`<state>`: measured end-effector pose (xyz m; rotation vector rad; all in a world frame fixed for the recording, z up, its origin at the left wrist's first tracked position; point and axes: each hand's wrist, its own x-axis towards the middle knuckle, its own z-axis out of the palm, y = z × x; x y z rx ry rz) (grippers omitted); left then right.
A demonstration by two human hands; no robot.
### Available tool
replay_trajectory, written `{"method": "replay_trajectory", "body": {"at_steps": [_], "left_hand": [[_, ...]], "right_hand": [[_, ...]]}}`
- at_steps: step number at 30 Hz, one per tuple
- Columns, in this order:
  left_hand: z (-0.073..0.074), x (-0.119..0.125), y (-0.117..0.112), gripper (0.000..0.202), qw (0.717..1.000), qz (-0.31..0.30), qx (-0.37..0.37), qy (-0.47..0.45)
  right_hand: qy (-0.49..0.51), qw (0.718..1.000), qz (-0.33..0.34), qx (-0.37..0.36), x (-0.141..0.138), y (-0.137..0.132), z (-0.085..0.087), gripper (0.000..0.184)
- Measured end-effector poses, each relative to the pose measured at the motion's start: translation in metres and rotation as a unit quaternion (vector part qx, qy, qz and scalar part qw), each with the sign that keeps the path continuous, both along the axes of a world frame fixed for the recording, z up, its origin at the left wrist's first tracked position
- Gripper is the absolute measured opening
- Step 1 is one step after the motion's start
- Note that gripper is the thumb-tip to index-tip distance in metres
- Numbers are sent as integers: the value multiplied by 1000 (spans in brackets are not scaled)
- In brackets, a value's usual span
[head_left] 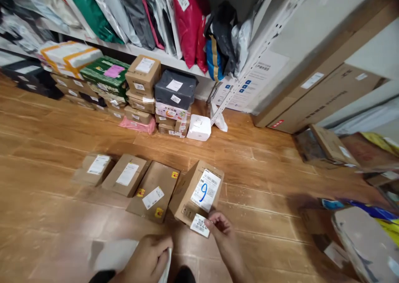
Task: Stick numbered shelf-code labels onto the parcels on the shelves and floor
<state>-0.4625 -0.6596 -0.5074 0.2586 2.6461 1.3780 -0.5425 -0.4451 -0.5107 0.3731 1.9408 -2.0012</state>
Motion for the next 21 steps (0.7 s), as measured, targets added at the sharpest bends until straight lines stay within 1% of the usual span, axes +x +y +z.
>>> {"method": "replay_trajectory", "body": {"at_steps": [1,2,3,4,6,7,8,9,11,14,17,19,21], "left_hand": [[-10,-12,-1,25,992,16,-16,128],[-20,-23,-1,24,970,33,-36,239],[-30,-33,1,23,938,38,-49,340],[-41,-43,3,23,906,38,-59,417],[-62,-61,9,22,854,8,-67,516],[-71,-68,12,22,837,-7,-63,544],[-78,-74,13,23,826,-18,-56,560],[-83,-78,14,24,822,-30,-46,567],[-88,-83,14,27,828,-53,-23,558],[-86,-84,9,28,850,-84,22,520],[-83,-84,4,30,863,-118,70,487],[-82,-84,-1,33,862,-134,60,485],[-80,-81,-7,35,851,-147,18,504]], "right_hand": [[14,1000,1,-5,0,3,-4,33],[27,1000,0,-12,0,5,-7,32],[37,999,-4,-25,0,7,-10,31],[43,998,-5,-44,-1,9,-13,30],[56,995,-22,-83,-3,10,-16,29],[62,992,-35,-101,-5,9,-16,29],[71,989,-51,-115,-6,8,-16,28],[79,987,-67,-125,-6,7,-16,29],[86,985,-82,-126,-8,3,-14,30],[79,987,-100,-100,-8,-4,-9,32],[62,991,-94,-77,-9,-8,1,32],[55,992,-79,-77,-12,-7,10,31],[67,991,-83,-83,-16,-3,21,31]]}}
